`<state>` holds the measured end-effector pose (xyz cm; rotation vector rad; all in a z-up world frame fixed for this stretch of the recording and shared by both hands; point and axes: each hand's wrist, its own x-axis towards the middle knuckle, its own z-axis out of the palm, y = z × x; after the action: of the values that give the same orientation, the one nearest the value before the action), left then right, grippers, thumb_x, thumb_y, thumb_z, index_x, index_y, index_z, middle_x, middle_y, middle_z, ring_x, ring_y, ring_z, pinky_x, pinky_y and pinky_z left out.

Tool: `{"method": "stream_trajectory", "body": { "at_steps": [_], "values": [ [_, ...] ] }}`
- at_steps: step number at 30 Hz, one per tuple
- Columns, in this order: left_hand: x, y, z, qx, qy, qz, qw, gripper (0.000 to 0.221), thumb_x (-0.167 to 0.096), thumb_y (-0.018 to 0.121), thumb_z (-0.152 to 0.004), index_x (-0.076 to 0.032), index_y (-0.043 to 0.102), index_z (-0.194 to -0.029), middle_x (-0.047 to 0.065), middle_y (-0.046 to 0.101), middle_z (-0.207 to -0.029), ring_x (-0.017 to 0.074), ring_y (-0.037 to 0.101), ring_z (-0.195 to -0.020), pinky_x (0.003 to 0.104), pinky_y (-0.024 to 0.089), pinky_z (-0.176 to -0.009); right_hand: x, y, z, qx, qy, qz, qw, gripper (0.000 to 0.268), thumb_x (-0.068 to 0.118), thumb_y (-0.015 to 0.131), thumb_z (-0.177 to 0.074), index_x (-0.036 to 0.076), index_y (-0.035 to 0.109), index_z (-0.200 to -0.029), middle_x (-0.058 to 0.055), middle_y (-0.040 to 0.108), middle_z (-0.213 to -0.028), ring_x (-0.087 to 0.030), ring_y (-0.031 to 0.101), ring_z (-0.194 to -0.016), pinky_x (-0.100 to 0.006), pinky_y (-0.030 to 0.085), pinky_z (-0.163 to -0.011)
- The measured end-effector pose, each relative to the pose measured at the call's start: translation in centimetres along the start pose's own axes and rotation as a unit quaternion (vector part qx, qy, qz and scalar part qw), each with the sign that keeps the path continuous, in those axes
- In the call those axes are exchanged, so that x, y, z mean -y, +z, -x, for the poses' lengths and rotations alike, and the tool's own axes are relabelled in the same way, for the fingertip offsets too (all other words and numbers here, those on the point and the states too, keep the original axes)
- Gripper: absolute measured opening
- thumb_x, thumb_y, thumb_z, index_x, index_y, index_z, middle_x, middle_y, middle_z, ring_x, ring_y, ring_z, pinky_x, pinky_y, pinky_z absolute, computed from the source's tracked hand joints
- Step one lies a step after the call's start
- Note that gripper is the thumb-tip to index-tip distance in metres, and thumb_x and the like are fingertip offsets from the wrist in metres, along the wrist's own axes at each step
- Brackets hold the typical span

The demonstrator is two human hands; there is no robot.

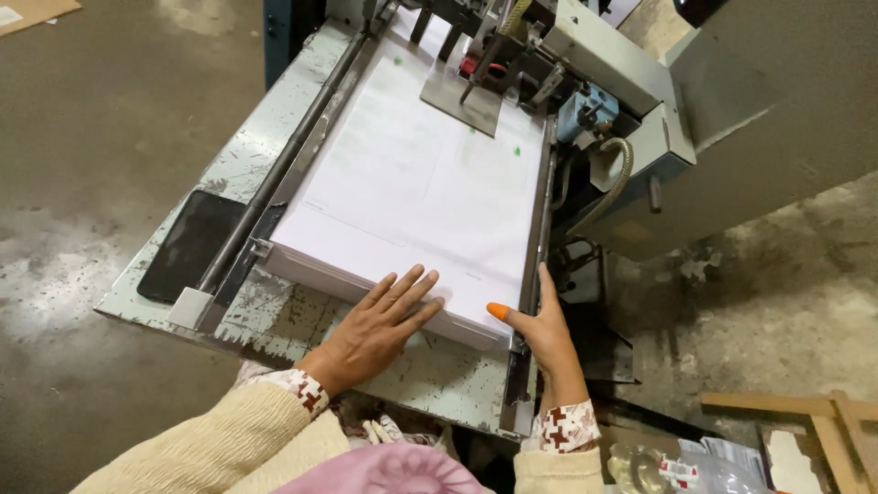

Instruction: Feeding stacks of printed paper into a processing machine on a print shop production floor.

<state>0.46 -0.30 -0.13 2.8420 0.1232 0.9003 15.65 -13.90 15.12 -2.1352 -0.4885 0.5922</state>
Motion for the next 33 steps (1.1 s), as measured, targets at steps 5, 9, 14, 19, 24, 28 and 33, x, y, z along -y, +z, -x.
{"method": "stream_trajectory", "body": {
  "at_steps": [5, 9, 14, 19, 24, 28, 33],
  "values": [
    [0.2, 0.7, 0.3, 0.001, 0.003, 0.017, 1.000, 0.090, -0.010, 0.075, -0.067, -0.021, 0.035, -0.148, 0.008, 0.030, -0.156, 0.0240, 0.021, -0.147, 0.041, 0.011, -0.120, -0.1, 0.1, -0.3, 0.002, 0.026, 0.034, 0.999, 0.119, 0.028, 0.088, -0.060, 0.018, 0.017, -0.156, -0.028, 0.019, -0.155, -0.045, 0.016, -0.144, -0.056, 0.018, -0.116],
    [0.2, -0.2, 0.3, 0.011, 0.010, 0.004, 1.000, 0.091, -0.012, 0.073, -0.069, -0.025, 0.032, -0.149, 0.008, 0.032, -0.155, 0.0251, 0.024, -0.145, 0.042, 0.013, -0.119, -1.1, -0.1, -1.2, -0.004, 0.039, 0.064, 0.997, 0.124, 0.030, 0.091, -0.057, 0.021, 0.017, -0.157, -0.024, 0.020, -0.156, -0.041, 0.018, -0.145, -0.054, 0.019, -0.115],
    [0.5, -0.3, 0.3, 0.001, 0.024, 0.008, 1.000, 0.080, -0.017, 0.064, -0.077, -0.034, 0.033, -0.149, 0.009, 0.032, -0.154, 0.0271, 0.025, -0.145, 0.043, 0.015, -0.118, -1.0, -0.2, -1.6, -0.004, 0.042, 0.087, 0.995, 0.127, 0.035, 0.092, -0.055, 0.022, 0.016, -0.157, -0.023, 0.022, -0.156, -0.039, 0.021, -0.144, -0.054, 0.021, -0.115],
    [0.5, 0.2, 0.5, -0.016, 0.018, 0.023, 0.999, 0.073, -0.016, 0.062, -0.079, -0.032, 0.037, -0.146, 0.012, 0.036, -0.151, 0.0276, 0.029, -0.143, 0.044, 0.017, -0.117, 0.4, 0.1, -0.5, 0.000, 0.051, 0.114, 0.992, 0.125, 0.040, 0.089, -0.058, 0.019, 0.015, -0.157, -0.025, 0.025, -0.154, -0.041, 0.025, -0.142, -0.054, 0.025, -0.114],
    [0.3, 0.5, 0.3, -0.032, 0.019, 0.025, 0.999, 0.063, -0.014, 0.060, -0.081, -0.019, 0.044, -0.141, 0.012, 0.037, -0.150, 0.0272, 0.030, -0.142, 0.043, 0.019, -0.117, 1.5, 0.4, 0.3, -0.001, 0.033, 0.101, 0.994, 0.126, 0.039, 0.090, -0.057, 0.016, 0.015, -0.156, -0.027, 0.025, -0.154, -0.043, 0.026, -0.141, -0.054, 0.026, -0.114],
    [-0.3, -0.8, 0.0, -0.055, 0.023, -0.017, 0.998, 0.080, -0.009, 0.065, -0.074, -0.019, 0.036, -0.148, 0.011, 0.027, -0.158, 0.0273, 0.020, -0.148, 0.044, 0.012, -0.119, 1.1, 0.1, 0.7, 0.000, 0.038, 0.066, 0.997, 0.122, 0.035, 0.088, -0.060, 0.014, 0.017, -0.156, -0.027, 0.021, -0.155, -0.044, 0.021, -0.143, -0.056, 0.022, -0.114],
    [-0.2, -0.4, 0.1, -0.052, 0.019, 0.001, 0.998, 0.086, -0.008, 0.068, -0.070, -0.018, 0.035, -0.149, 0.010, 0.029, -0.157, 0.0264, 0.021, -0.147, 0.043, 0.012, -0.119, 0.0, -0.1, 0.1, 0.000, 0.034, 0.055, 0.998, 0.119, 0.032, 0.087, -0.062, 0.015, 0.017, -0.156, -0.028, 0.019, -0.155, -0.046, 0.019, -0.143, -0.057, 0.020, -0.115]
  ]
}}
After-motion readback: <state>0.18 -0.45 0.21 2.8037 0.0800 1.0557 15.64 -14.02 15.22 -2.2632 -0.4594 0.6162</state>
